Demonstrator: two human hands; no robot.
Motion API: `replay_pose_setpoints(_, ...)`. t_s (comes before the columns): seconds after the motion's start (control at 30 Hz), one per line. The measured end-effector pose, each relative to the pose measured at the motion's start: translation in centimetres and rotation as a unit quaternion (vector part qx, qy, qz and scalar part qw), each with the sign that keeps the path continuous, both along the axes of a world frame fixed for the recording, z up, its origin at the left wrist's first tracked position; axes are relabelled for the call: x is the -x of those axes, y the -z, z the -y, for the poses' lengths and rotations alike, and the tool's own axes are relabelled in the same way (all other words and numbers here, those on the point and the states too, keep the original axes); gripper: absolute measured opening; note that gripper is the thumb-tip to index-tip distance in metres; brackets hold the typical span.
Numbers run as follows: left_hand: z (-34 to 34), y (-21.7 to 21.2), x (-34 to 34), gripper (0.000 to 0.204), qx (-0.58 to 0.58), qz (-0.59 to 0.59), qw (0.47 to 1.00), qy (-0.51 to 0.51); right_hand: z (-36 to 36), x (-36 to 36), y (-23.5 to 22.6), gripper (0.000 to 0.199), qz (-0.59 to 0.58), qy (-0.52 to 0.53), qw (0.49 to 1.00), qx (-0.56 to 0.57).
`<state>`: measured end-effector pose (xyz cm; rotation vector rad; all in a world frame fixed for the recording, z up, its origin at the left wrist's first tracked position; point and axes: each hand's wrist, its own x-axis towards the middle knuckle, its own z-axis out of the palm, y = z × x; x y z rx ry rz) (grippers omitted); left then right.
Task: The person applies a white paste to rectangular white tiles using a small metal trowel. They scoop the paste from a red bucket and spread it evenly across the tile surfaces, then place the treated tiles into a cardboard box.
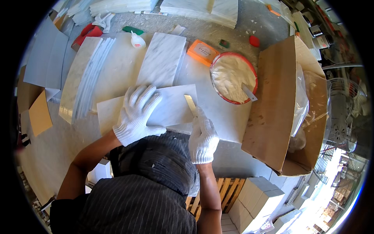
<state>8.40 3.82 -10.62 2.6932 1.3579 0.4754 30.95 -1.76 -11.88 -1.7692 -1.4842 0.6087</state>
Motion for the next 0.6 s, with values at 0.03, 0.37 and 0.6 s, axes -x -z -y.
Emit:
replay_pose_setpoints(0.03, 0.0, 0.0, -0.1, 0.096, -0.002, -0.003, 1.000, -0.003, 0.1, 0.3, 0.1, 0.034, 0.010, 0.009, 1.000, -0.004)
replay_pose_setpoints(0.37, -0.1, 0.1, 0.1, 0.101, 0.026, -0.016, 1.000, -0.001, 1.5, 1.8, 0.2, 0.033, 0.011, -0.008, 1.000, -0.009)
replay_pose_setpoints(0.6, 0.0, 0.2, -0.1, 0.101, 0.023, -0.023, 0.999, -0.015, 2.6, 4.4, -0.2, 0.033, -0.037, 0.011, 0.995, 0.094)
